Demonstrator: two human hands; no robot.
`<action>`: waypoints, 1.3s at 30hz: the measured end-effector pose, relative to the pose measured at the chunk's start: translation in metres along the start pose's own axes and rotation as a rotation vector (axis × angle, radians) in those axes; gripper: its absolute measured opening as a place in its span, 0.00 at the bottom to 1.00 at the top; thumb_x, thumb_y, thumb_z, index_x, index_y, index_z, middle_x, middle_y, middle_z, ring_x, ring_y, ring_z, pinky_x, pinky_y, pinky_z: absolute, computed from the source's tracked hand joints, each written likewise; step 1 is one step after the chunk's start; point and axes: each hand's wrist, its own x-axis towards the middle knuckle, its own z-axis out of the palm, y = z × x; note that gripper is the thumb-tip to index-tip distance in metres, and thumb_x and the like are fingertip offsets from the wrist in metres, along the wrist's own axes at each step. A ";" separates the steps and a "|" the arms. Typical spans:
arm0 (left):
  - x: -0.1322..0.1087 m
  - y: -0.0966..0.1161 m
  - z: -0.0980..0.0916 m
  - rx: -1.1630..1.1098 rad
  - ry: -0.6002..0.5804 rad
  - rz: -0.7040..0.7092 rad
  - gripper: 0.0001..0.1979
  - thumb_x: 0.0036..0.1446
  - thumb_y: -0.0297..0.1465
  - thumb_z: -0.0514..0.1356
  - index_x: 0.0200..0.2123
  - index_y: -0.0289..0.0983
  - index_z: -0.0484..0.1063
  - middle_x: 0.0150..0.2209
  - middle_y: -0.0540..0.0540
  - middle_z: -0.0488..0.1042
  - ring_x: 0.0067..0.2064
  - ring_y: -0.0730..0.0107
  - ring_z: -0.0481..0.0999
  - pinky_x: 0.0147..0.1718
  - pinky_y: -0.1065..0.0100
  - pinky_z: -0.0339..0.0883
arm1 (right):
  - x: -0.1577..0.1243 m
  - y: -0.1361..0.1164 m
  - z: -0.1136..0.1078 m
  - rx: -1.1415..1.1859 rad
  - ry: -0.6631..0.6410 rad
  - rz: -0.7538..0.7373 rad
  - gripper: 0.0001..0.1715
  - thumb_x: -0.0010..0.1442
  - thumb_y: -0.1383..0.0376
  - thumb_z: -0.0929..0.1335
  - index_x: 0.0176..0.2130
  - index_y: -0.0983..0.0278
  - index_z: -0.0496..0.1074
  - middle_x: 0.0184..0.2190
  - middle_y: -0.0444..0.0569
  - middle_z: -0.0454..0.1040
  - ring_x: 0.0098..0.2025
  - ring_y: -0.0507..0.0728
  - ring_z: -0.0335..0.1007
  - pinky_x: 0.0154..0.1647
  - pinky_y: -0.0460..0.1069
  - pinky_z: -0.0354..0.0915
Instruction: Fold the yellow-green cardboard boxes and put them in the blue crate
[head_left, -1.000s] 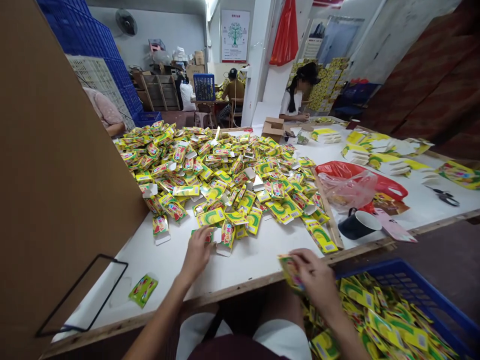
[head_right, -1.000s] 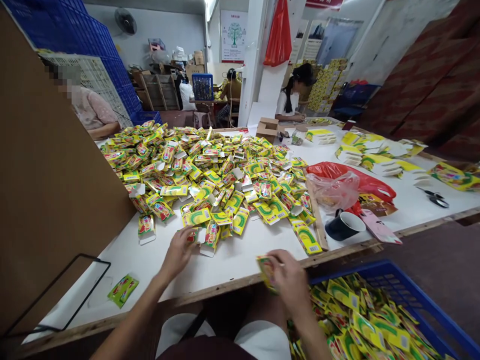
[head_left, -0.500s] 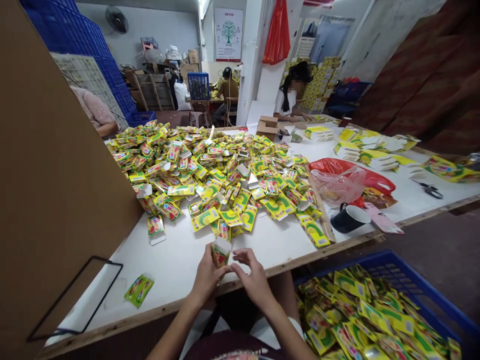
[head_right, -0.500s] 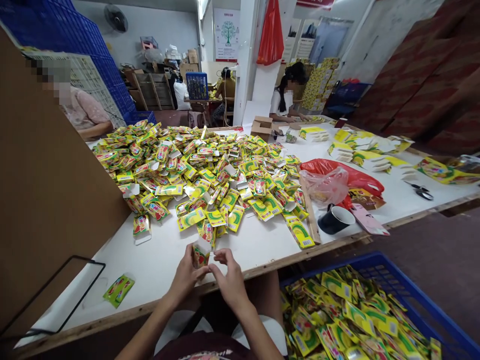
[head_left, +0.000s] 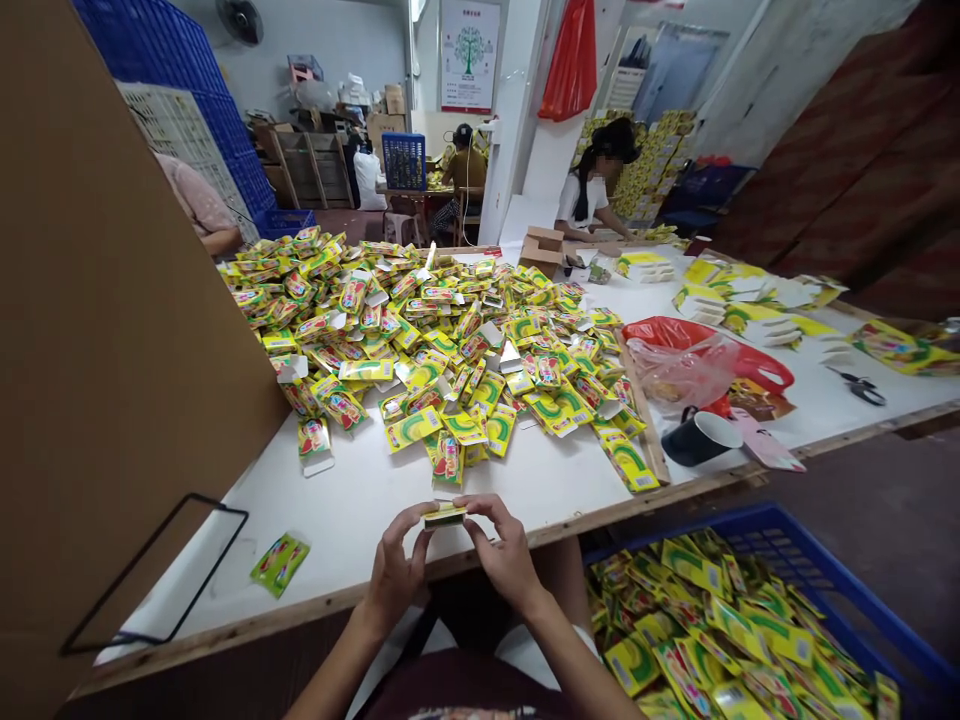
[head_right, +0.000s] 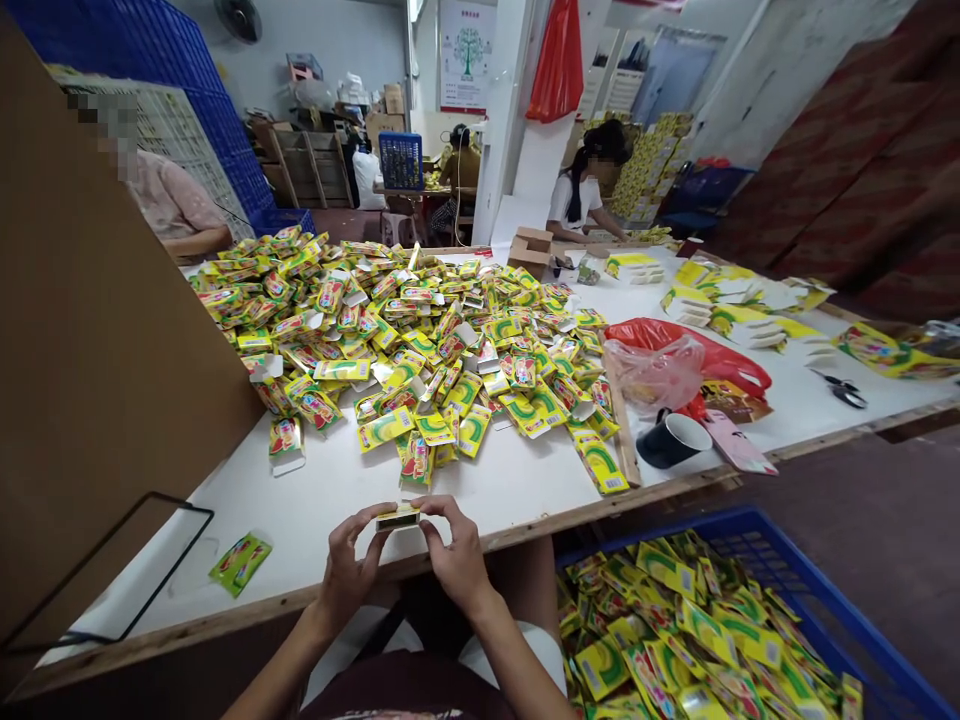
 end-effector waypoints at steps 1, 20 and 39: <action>-0.001 0.001 0.001 -0.001 -0.007 0.013 0.28 0.54 0.18 0.56 0.53 0.46 0.51 0.47 0.45 0.72 0.49 0.64 0.73 0.46 0.56 0.70 | -0.002 -0.001 0.000 -0.010 0.008 -0.008 0.09 0.57 0.71 0.63 0.39 0.60 0.65 0.42 0.49 0.74 0.46 0.56 0.70 0.49 0.52 0.65; 0.044 -0.002 0.004 -0.306 -0.147 -0.625 0.09 0.55 0.33 0.56 0.37 0.36 0.70 0.40 0.44 0.75 0.44 0.63 0.74 0.46 0.60 0.69 | 0.044 0.041 0.014 -0.009 -0.012 0.100 0.08 0.57 0.66 0.65 0.37 0.63 0.73 0.33 0.48 0.75 0.37 0.56 0.71 0.39 0.50 0.67; 0.053 0.009 0.007 -0.261 0.006 -0.706 0.11 0.52 0.37 0.59 0.32 0.35 0.73 0.31 0.46 0.77 0.34 0.67 0.75 0.36 0.67 0.69 | 0.048 0.028 0.022 -0.118 -0.020 0.099 0.10 0.56 0.61 0.65 0.32 0.65 0.74 0.28 0.47 0.75 0.29 0.54 0.69 0.32 0.48 0.65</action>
